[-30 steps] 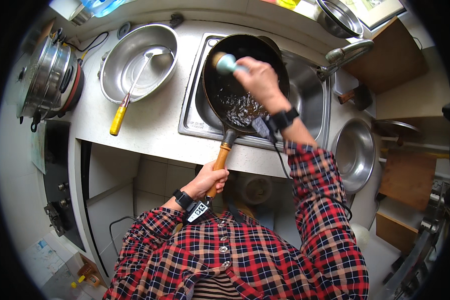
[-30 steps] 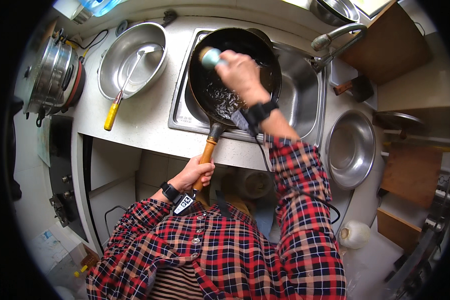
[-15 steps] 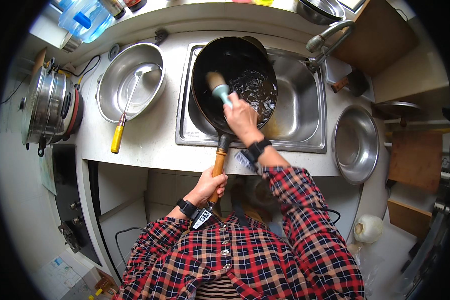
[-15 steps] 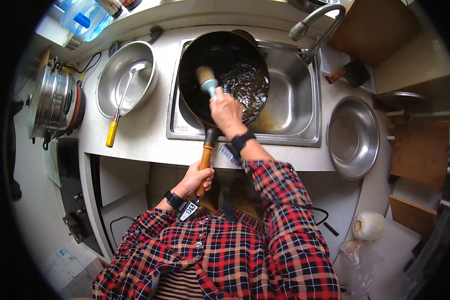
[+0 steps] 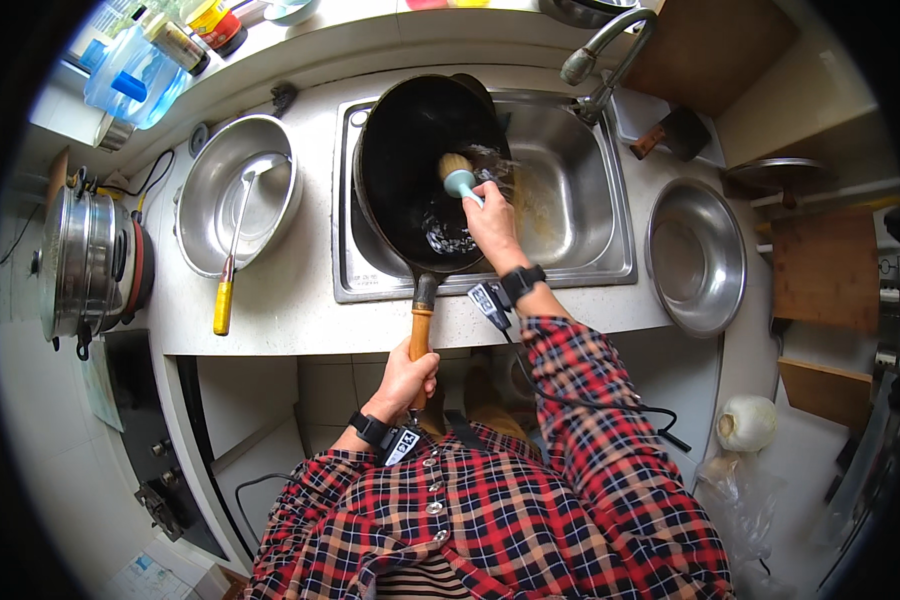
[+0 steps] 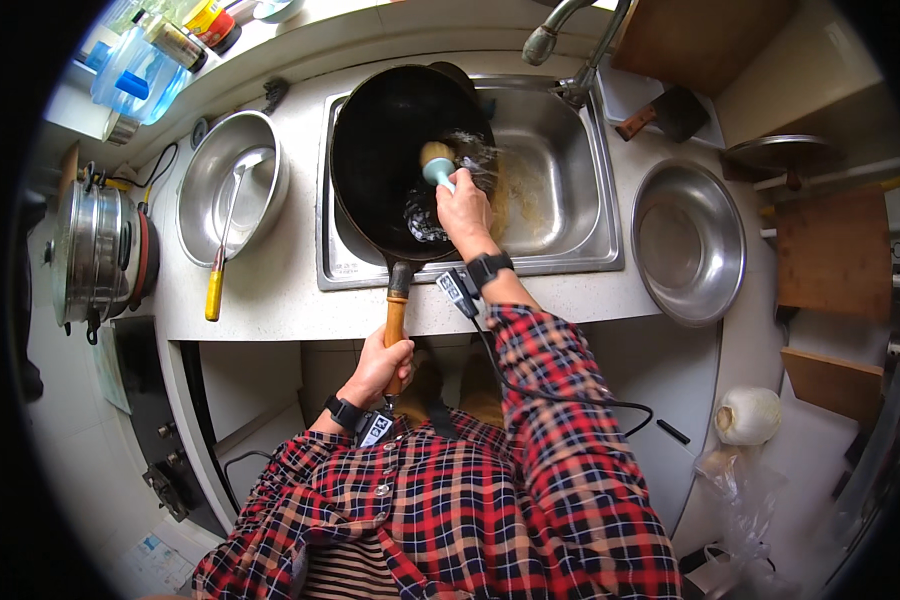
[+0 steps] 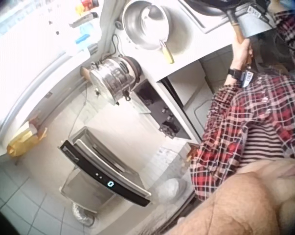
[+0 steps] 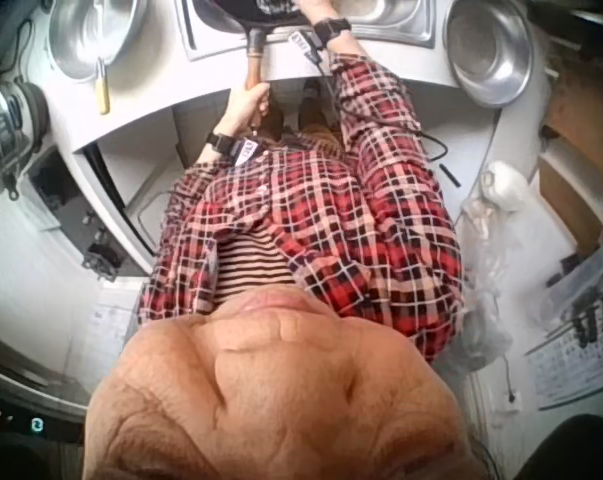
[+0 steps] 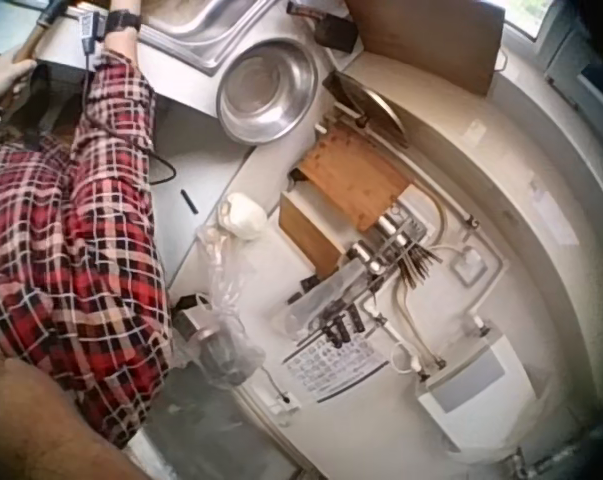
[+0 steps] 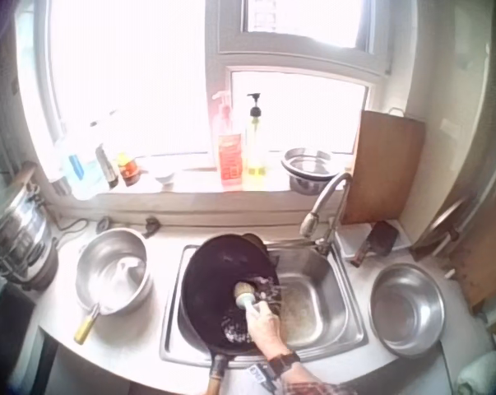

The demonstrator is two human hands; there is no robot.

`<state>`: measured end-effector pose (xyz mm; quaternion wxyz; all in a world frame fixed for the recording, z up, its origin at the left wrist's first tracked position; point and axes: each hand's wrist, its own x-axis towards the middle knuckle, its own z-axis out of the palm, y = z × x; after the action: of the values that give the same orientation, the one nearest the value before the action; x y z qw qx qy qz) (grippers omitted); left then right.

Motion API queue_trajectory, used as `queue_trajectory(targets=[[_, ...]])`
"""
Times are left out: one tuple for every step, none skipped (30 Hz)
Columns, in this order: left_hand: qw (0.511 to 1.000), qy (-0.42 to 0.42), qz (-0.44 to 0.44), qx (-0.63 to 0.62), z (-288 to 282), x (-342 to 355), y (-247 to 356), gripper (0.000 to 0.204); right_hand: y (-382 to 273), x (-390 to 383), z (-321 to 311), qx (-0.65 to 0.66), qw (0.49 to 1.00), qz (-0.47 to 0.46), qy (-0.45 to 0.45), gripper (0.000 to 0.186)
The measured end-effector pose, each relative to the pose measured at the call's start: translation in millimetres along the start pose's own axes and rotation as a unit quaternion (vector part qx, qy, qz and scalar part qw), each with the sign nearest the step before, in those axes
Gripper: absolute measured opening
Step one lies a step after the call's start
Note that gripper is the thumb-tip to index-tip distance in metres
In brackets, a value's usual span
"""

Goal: The person transfers cooked green peppers from a wok into a white bowl using a ladle. Then the person washes the wok and ladle in the sink using a brush and running water, and places the cleaned wok back on the stove.

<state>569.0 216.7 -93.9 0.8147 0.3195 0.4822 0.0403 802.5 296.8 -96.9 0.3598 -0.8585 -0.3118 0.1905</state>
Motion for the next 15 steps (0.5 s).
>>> queue_trajectory(targets=[[1.000, 0.006, 0.011, 0.006, 0.0, 1.3, -2.1, 0.013, 4.7, -3.5, -2.4, 0.029, 0.999, -0.015, -0.029, 0.025], [0.999, 0.018, 0.016, 0.024, 0.1, 2.1, -3.5, 0.013, 9.1, -9.2, -5.6, 0.039, 0.994, -0.041, -0.097, 0.026], [0.998, 0.031, 0.026, 0.041, -1.0, 3.1, -4.0, 0.014, 10.7, -18.5, -4.5, 0.074, 0.983, -0.071, -0.153, 0.027], [0.997, 0.046, 0.036, 0.057, -2.8, 3.3, -3.8, 0.014, 10.9, -25.2, -2.5, 0.106, 0.960, -0.103, -0.237, 0.027], [0.994, 0.060, 0.041, 0.076, -5.1, 2.1, -3.4, 0.015, 13.2, -27.3, -4.5, 0.068, 0.963, -0.090, -0.243, 0.028], [0.992, 0.071, 0.044, 0.094, -7.1, 1.4, -2.6, 0.016, 15.2, -29.0, -5.2, 0.035, 0.980, -0.061, -0.184, 0.028], [0.988, 0.091, 0.046, 0.117, -7.2, 1.4, -1.9, 0.017, 17.3, -31.7, -6.8, -0.002, 0.991, -0.039, -0.127, 0.028], [0.985, 0.100, 0.053, 0.132, -7.6, 1.1, -1.2, 0.018, 20.0, -29.8, -8.2, -0.040, 0.996, -0.021, -0.070, 0.028], [0.980, 0.119, 0.056, 0.151, -7.1, -0.5, -1.1, 0.018, 22.7, -29.9, -10.9, 0.010, 0.996, 0.026, -0.085, 0.026], [0.974, 0.138, 0.059, 0.169, -6.7, -1.7, -0.9, 0.019, 26.1, -27.6, -13.7, 0.036, 0.989, -0.013, -0.141, 0.026], [0.968, 0.148, 0.057, 0.192, -6.6, -3.3, -0.5, 0.020, 28.6, -29.1, -16.0, 0.056, 0.981, -0.049, -0.179, 0.026], [0.961, 0.158, 0.060, 0.218, -6.0, -4.1, -0.8, 0.021, 31.3, -30.7, -18.6, 0.060, 0.971, -0.072, -0.222, 0.026], [0.953, 0.169, 0.062, 0.244, -7.0, -4.6, 0.9, 0.021, 32.7, -27.0, -21.7, 0.038, 0.950, -0.089, -0.298, 0.025], [0.949, 0.176, 0.073, 0.251, -7.3, -5.9, 1.2, 0.021, 33.6, -27.0, -24.0, -0.019, 0.965, -0.086, -0.245, 0.025], [0.946, 0.181, 0.082, 0.257, -8.2, -5.0, 2.1, 0.021, 34.3, -24.6, -26.4, -0.081, 0.970, -0.079, -0.217, 0.025]])
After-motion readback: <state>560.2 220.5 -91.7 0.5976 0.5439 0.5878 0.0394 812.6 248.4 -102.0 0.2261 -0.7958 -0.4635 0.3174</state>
